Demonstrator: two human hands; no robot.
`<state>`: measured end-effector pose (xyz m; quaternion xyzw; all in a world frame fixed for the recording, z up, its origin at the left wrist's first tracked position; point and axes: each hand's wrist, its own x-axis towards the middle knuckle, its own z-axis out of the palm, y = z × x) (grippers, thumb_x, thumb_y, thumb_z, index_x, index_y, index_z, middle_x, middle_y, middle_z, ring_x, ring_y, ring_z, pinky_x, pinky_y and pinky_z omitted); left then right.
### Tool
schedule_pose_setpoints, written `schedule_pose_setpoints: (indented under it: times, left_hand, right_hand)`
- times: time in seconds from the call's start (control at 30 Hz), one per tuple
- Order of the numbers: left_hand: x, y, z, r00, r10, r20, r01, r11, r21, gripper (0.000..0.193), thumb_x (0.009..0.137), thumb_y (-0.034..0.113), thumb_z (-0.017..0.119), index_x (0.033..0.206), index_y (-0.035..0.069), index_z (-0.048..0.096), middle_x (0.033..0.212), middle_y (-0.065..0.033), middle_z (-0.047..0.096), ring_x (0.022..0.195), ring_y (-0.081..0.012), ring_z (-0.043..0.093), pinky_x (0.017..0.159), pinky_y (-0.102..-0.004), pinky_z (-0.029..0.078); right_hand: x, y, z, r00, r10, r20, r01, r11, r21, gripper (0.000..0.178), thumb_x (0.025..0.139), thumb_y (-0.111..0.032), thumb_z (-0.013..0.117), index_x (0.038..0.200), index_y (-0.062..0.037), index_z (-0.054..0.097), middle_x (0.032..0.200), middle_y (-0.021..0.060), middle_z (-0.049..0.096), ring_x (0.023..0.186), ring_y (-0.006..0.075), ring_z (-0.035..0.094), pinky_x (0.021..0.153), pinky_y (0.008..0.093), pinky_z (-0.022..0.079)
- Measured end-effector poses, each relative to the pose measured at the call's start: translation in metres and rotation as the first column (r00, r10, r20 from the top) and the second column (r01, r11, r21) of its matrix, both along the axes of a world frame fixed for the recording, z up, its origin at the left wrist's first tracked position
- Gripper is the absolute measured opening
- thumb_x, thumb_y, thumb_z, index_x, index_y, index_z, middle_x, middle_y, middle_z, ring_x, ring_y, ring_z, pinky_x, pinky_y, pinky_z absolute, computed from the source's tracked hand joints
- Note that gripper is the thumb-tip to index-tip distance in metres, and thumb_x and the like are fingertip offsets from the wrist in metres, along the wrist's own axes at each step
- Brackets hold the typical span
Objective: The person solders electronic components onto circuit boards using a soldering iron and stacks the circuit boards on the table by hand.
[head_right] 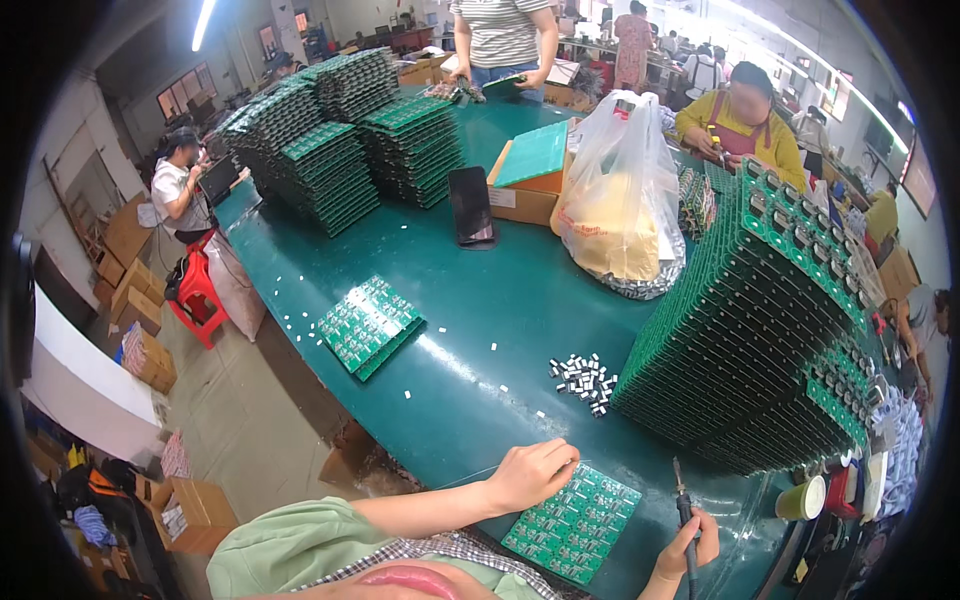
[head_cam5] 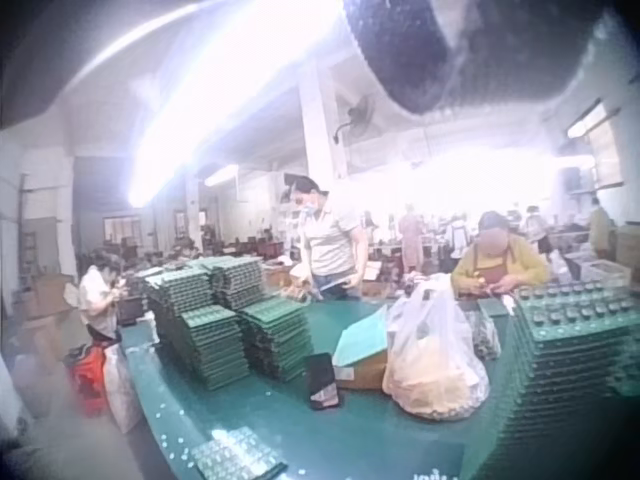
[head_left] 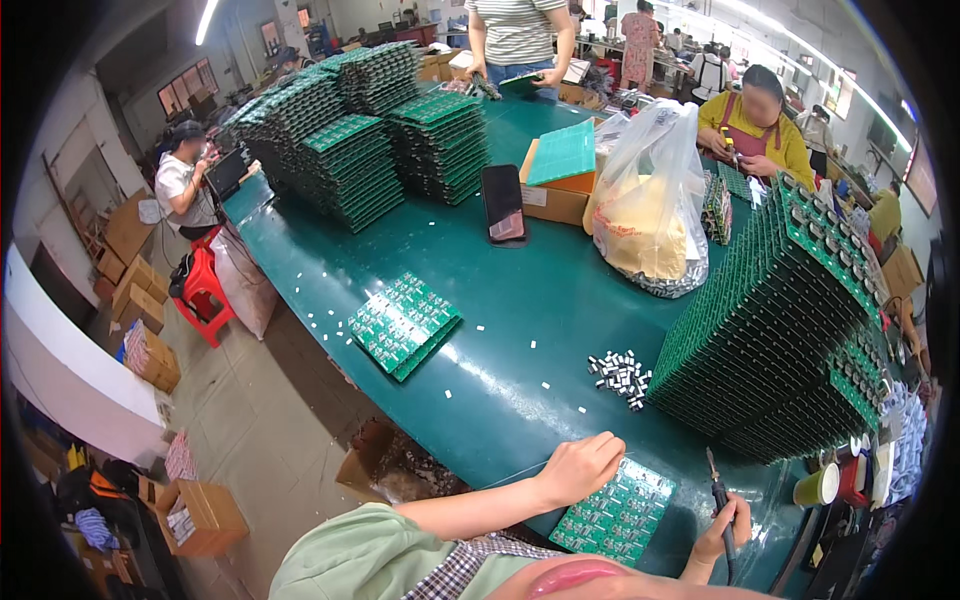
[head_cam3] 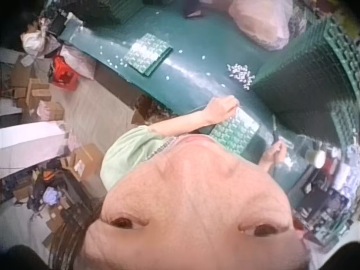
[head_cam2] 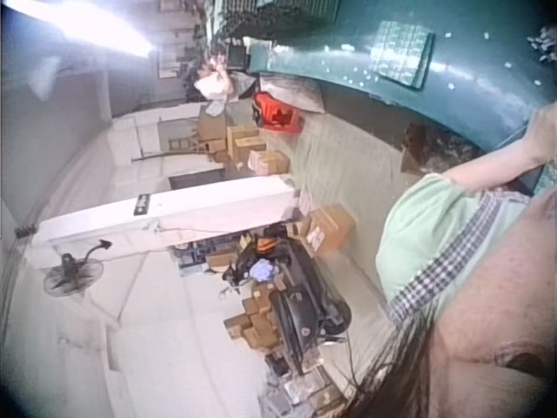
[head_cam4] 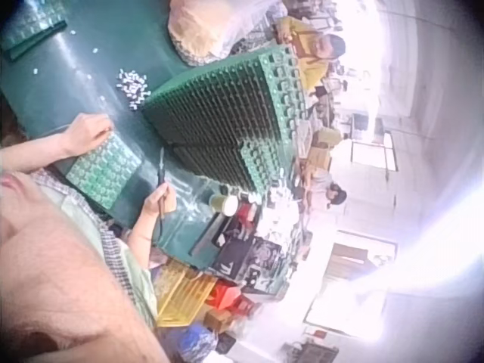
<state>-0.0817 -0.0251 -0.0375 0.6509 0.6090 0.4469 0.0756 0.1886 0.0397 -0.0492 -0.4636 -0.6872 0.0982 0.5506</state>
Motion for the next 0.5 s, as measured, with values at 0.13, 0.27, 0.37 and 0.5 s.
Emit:
schedule_pose_setpoints:
  times: [0.13, 0.27, 0.37, 0.5]
  left_hand:
    - [0.001, 0.005, -0.001, 0.999, 0.005, 0.042, -0.007, 0.999, 0.038, 0.009, 0.082, 0.007, 0.062, 0.089, 0.006, 0.056, 0.080, -0.0077, 0.059, 0.067, -0.0276, 0.062, 0.054, -0.0368, 0.050]
    - [0.000, 0.003, -0.001, 1.000, 0.015, 0.024, -0.017, 0.993, 0.117, 0.010, 0.082, 0.007, 0.062, 0.090, 0.006, 0.057, 0.080, -0.0083, 0.059, 0.067, -0.0277, 0.061, 0.056, -0.0372, 0.050]
    - [-0.002, 0.003, -0.004, 0.999, 0.020, -0.041, -0.014, 0.991, 0.132, 0.010, 0.082, 0.007, 0.062, 0.090, 0.006, 0.058, 0.081, -0.0074, 0.057, 0.070, -0.0265, 0.061, 0.058, -0.0368, 0.050]
    - [-0.004, 0.001, -0.005, 0.997, 0.015, -0.080, -0.003, 0.990, 0.144, 0.010, 0.082, 0.008, 0.062, 0.091, 0.006, 0.059, 0.081, -0.0065, 0.056, 0.072, -0.0253, 0.061, 0.060, -0.0360, 0.050]
  right_hand:
    - [0.005, 0.000, 0.004, 0.999, -0.033, -0.022, 0.032, 0.998, -0.057, 0.019, 0.089, -0.011, 0.051, 0.083, 0.0040, 0.061, 0.067, 0.0078, 0.059, 0.049, 0.0111, 0.050, 0.046, 0.0231, 0.038]
    - [0.003, 0.001, 0.002, 1.000, -0.030, -0.011, 0.030, 1.000, 0.005, 0.020, 0.090, -0.012, 0.050, 0.085, 0.0041, 0.062, 0.068, 0.0078, 0.060, 0.049, 0.0100, 0.051, 0.045, 0.0224, 0.038]
    - [0.000, 0.002, 0.003, 0.999, -0.031, -0.019, 0.031, 0.999, 0.014, 0.020, 0.090, -0.011, 0.050, 0.085, 0.0036, 0.063, 0.067, 0.0073, 0.060, 0.048, 0.0098, 0.051, 0.045, 0.0225, 0.038]
    - [-0.004, 0.001, 0.005, 1.000, -0.024, -0.016, 0.024, 1.000, 0.011, 0.020, 0.091, -0.011, 0.050, 0.085, 0.0025, 0.063, 0.066, 0.0064, 0.059, 0.048, 0.0095, 0.050, 0.045, 0.0224, 0.038]
